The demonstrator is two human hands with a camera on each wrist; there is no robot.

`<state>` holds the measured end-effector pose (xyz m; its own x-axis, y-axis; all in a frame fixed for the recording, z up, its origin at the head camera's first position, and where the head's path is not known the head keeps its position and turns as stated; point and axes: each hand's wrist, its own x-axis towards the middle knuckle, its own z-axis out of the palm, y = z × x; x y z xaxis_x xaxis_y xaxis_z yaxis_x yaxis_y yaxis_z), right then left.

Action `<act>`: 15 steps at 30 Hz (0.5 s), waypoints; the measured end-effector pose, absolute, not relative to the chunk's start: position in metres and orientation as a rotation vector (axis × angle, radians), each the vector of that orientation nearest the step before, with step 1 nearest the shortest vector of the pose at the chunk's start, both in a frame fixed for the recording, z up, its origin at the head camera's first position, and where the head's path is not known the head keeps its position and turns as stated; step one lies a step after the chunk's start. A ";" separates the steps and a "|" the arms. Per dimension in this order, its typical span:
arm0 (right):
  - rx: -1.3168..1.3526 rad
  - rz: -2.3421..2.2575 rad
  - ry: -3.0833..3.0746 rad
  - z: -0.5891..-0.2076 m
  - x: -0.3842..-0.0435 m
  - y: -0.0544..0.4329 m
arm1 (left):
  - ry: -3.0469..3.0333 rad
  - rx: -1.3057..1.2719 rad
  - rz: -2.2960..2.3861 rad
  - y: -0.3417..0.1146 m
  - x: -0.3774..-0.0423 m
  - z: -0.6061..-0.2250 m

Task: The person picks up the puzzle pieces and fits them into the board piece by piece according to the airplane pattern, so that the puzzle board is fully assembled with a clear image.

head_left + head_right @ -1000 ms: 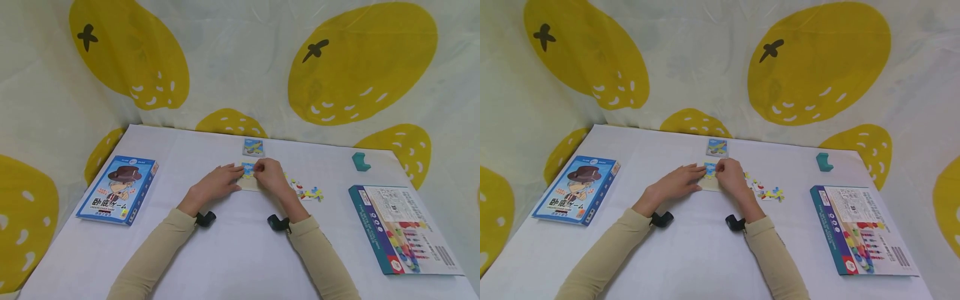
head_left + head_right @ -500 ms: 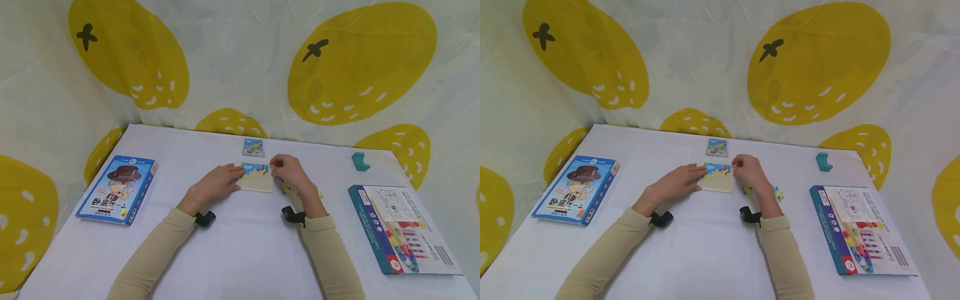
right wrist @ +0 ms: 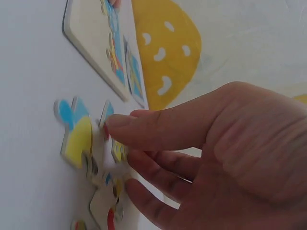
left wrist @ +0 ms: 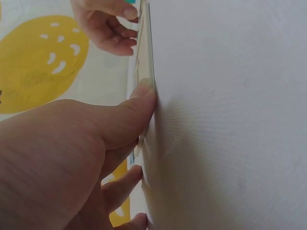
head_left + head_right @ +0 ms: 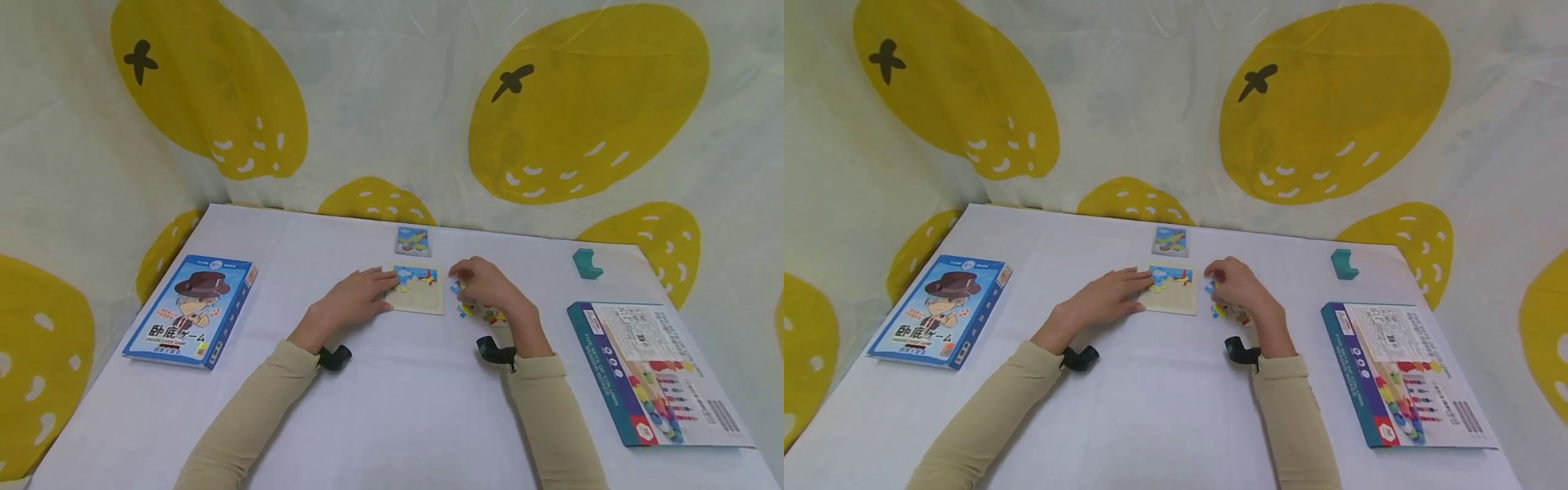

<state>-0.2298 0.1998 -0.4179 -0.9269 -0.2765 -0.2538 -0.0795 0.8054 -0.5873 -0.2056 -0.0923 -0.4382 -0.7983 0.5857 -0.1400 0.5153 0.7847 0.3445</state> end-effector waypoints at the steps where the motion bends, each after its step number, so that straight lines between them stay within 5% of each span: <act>1: -0.275 -0.854 2.661 -0.418 -0.229 0.202 | 2.736 0.857 0.428 -0.092 -0.205 -0.438; 15: -0.262 -0.931 2.657 -0.428 -0.231 0.212 | 2.727 0.860 0.448 -0.092 -0.204 -0.437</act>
